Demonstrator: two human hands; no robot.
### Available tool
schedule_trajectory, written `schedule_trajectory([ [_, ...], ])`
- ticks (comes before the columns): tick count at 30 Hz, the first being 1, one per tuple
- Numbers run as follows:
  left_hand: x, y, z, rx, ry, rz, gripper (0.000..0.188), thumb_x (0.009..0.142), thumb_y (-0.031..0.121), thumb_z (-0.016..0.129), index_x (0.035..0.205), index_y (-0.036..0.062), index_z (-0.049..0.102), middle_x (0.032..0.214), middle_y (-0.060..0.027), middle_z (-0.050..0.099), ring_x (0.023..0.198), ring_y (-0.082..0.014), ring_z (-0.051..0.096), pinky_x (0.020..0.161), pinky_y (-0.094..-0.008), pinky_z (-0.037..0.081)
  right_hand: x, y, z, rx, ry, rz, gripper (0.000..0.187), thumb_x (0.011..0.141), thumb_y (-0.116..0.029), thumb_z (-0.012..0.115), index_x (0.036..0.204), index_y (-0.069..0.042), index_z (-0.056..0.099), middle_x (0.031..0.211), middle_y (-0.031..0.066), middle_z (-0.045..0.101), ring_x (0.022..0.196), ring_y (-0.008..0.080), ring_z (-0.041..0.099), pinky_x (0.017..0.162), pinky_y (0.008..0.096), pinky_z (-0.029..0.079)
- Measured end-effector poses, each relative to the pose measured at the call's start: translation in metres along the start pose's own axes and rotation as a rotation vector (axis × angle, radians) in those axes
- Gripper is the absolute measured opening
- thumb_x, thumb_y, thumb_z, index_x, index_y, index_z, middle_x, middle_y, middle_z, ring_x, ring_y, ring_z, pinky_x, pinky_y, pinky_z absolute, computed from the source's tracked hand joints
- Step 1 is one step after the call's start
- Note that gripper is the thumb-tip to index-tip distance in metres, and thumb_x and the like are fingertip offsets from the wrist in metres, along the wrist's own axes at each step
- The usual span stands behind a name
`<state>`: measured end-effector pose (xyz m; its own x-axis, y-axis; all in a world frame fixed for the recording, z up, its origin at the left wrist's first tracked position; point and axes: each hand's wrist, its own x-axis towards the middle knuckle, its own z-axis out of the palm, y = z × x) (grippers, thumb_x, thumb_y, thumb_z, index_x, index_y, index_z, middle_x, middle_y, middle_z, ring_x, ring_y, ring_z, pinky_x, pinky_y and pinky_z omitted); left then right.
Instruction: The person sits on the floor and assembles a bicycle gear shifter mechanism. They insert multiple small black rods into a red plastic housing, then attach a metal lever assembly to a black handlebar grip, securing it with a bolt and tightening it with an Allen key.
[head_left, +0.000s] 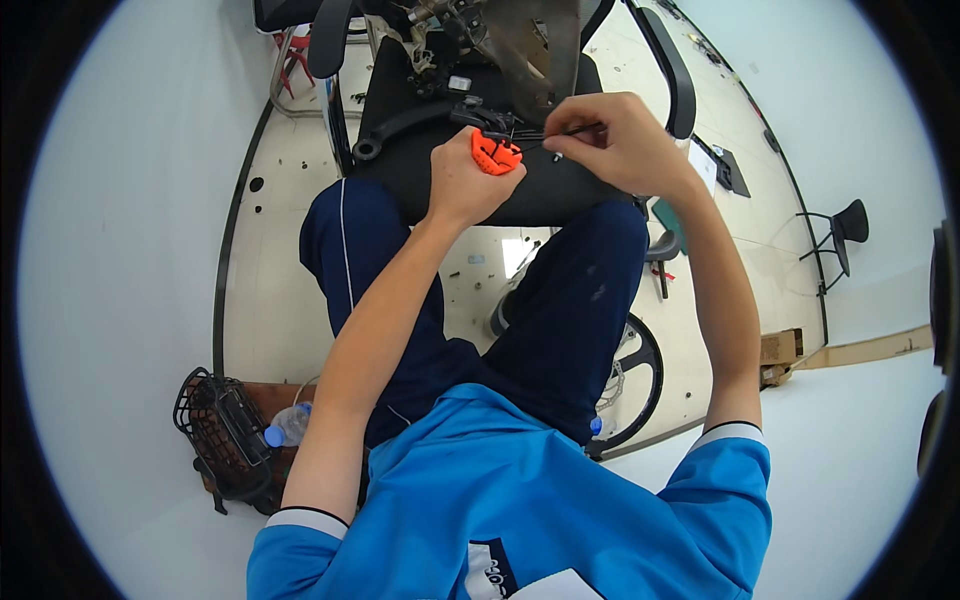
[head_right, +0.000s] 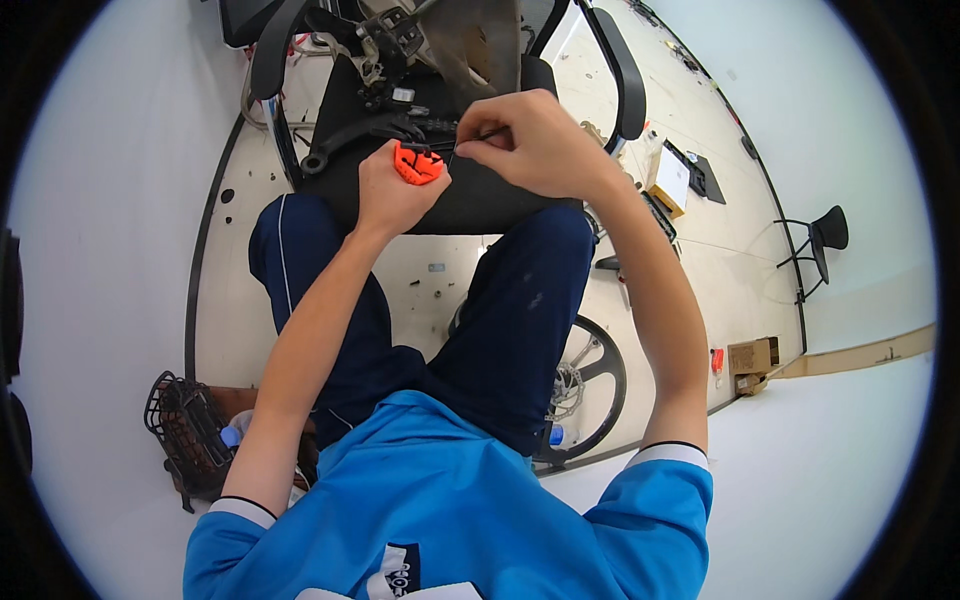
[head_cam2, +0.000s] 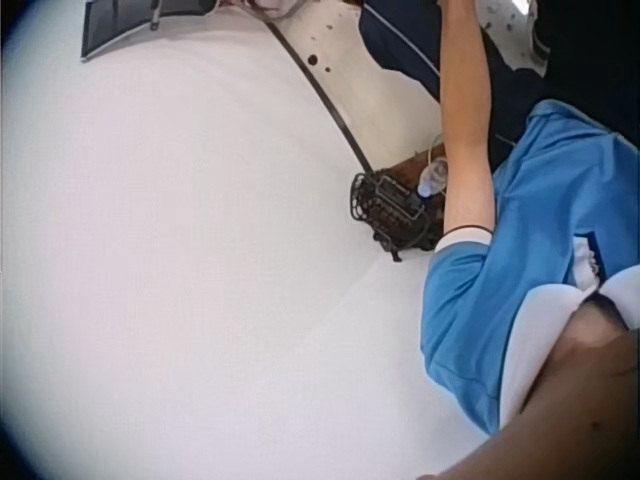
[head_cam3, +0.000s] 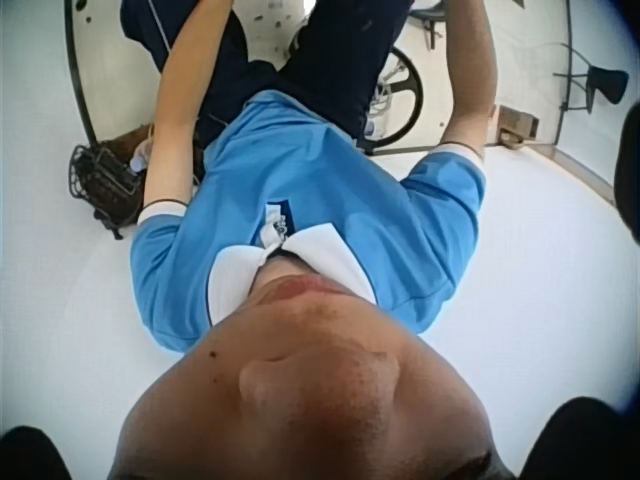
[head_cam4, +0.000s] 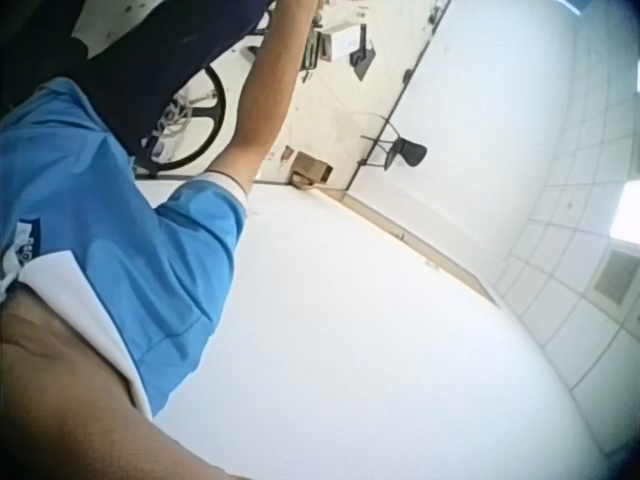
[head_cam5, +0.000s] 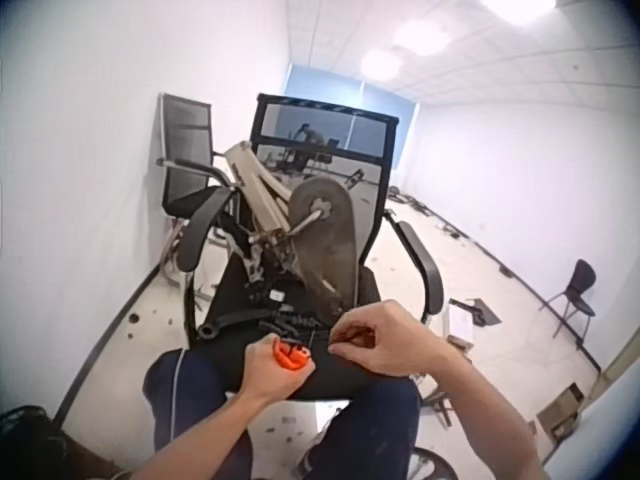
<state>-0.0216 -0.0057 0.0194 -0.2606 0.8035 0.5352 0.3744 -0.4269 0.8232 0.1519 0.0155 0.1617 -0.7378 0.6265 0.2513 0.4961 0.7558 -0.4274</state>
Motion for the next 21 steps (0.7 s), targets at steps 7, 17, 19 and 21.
schedule_trajectory([
  [7, -0.001, 0.003, 0.0, -0.053, 0.018, 0.027, 0.03, 0.067, 0.015, 0.079, 0.069, -0.0004, 0.053, 0.062, -0.0103, 0.06, 0.055, -0.0196, 0.057, 0.058, -0.0314, 0.049, 0.011, -0.017, 0.014, -0.056, -0.067, 0.036, 0.016, 0.084, -0.01, 0.069, 0.091, 0.004, 0.069, 0.075, 0.0153, 0.067, 0.066, 0.0239, 0.065, 0.067, 0.0305, 0.052],
  [17, -0.002, 0.002, 0.0, -0.041, 0.017, 0.007, 0.033, 0.068, 0.017, 0.079, 0.067, -0.0005, 0.051, 0.06, -0.0106, 0.059, 0.053, -0.0193, 0.056, 0.056, -0.0316, 0.048, 0.013, -0.013, 0.015, -0.053, -0.083, 0.059, 0.018, 0.084, -0.012, 0.07, 0.092, 0.004, 0.071, 0.078, 0.0154, 0.07, 0.069, 0.0231, 0.067, 0.071, 0.0301, 0.055],
  [19, -0.002, 0.002, 0.0, -0.032, 0.03, 0.02, 0.033, 0.068, 0.016, 0.08, 0.067, -0.0004, 0.051, 0.06, -0.0104, 0.059, 0.053, -0.0196, 0.055, 0.056, -0.0319, 0.048, 0.014, -0.011, 0.014, -0.033, -0.083, 0.074, 0.019, 0.083, -0.013, 0.07, 0.092, 0.004, 0.071, 0.077, 0.0149, 0.07, 0.068, 0.022, 0.067, 0.07, 0.03, 0.055],
  [21, -0.002, 0.001, 0.0, -0.029, 0.042, 0.036, 0.033, 0.067, 0.016, 0.08, 0.067, -0.0004, 0.051, 0.06, -0.0105, 0.058, 0.053, -0.0203, 0.055, 0.056, -0.0323, 0.048, 0.014, -0.01, 0.015, -0.021, -0.076, 0.097, 0.019, 0.082, -0.013, 0.071, 0.092, 0.003, 0.072, 0.075, 0.0143, 0.07, 0.067, 0.0205, 0.067, 0.067, 0.0299, 0.054],
])
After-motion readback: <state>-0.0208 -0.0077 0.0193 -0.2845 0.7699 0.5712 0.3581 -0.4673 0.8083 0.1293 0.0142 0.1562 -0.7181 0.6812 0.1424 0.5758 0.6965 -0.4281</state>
